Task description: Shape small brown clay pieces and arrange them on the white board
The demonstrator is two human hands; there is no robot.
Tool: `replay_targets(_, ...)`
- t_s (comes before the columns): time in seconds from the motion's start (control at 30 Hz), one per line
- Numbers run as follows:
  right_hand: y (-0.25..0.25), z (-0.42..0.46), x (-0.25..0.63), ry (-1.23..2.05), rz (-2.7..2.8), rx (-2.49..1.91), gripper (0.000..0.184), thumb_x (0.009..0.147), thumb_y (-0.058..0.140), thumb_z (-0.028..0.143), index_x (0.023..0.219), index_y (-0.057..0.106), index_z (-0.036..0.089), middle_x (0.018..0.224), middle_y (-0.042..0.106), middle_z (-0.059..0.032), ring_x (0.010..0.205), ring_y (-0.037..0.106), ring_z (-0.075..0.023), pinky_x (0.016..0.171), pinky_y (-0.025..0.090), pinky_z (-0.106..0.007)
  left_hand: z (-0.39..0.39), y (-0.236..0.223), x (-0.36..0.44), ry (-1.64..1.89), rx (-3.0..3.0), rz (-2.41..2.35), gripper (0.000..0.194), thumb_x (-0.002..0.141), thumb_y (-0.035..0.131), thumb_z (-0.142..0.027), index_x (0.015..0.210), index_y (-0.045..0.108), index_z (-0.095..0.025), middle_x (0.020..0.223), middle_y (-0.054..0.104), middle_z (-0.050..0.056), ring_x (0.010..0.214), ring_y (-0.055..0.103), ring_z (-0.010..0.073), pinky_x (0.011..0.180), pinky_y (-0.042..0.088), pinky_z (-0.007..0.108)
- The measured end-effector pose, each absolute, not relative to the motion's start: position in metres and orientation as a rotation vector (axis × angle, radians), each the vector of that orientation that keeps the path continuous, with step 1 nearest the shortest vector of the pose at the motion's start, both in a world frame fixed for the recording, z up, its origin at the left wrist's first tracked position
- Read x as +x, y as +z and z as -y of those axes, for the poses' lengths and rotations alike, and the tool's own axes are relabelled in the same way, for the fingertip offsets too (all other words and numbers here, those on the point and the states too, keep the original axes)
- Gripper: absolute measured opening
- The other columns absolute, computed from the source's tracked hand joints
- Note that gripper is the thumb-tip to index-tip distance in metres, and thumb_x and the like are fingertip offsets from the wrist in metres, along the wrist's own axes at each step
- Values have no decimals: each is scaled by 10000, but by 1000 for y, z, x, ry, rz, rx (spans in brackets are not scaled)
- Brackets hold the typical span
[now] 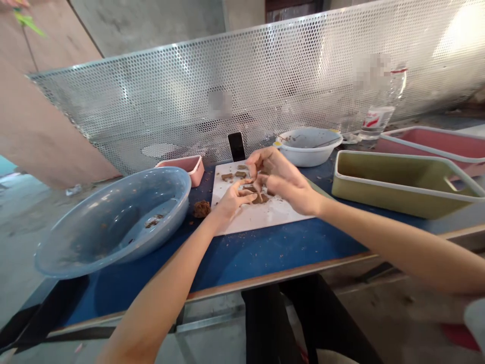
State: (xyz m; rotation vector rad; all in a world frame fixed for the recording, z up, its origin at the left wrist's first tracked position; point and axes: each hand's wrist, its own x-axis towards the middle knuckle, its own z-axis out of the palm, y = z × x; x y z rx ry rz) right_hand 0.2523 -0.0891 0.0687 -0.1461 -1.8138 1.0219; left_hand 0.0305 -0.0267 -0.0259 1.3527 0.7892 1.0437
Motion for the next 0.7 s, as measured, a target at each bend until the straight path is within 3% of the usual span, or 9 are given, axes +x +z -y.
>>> replay_targets(0.1,35,36,271,399,2276,-367,608,948,860,605,1383,625,251,1273,609,-126,1181,575,-328,1075,568,-550,28,-23,29,1022,1310,-830,917,670,1089,-384,1424,607,-186,905,784,21,840,773,218,847,554,357)
replay_targets(0.17,11,19,278,157,2389,-391,650,969,850,576,1476,625,238,1308,620,-153,1234,577,-368,1098,571,-614,29,-21,28,1023,1298,-845,902,678,1092,-377,1419,610,-193,898,783,12,841,772,207,840,547,338)
replay_targets(0.23,-7,15,280,41,2393,-404,534,1057,763,478,1517,635,240,1279,637,-151,1204,592,-350,1083,590,-608,30,-20,27,1029,1280,-846,887,674,1097,-354,1400,614,-194,906,792,15,842,774,200,845,553,333)
replay_targets(0.33,-19,17,277,-8,2339,-420,396,1097,712,415,1457,706,251,1226,643,-141,1158,596,-331,1055,609,-587,30,-20,27,1032,1257,-835,910,658,1107,-353,1406,617,-185,927,803,34,846,780,204,848,567,337)
replay_targets(0.7,-28,13,270,121,2147,-491,241,1026,810,412,1185,749,242,1092,646,-97,1057,613,-305,982,606,-547,32,-18,29,1054,1293,-816,952,657,1114,-340,1461,624,-199,944,825,44,891,792,207,870,566,337)
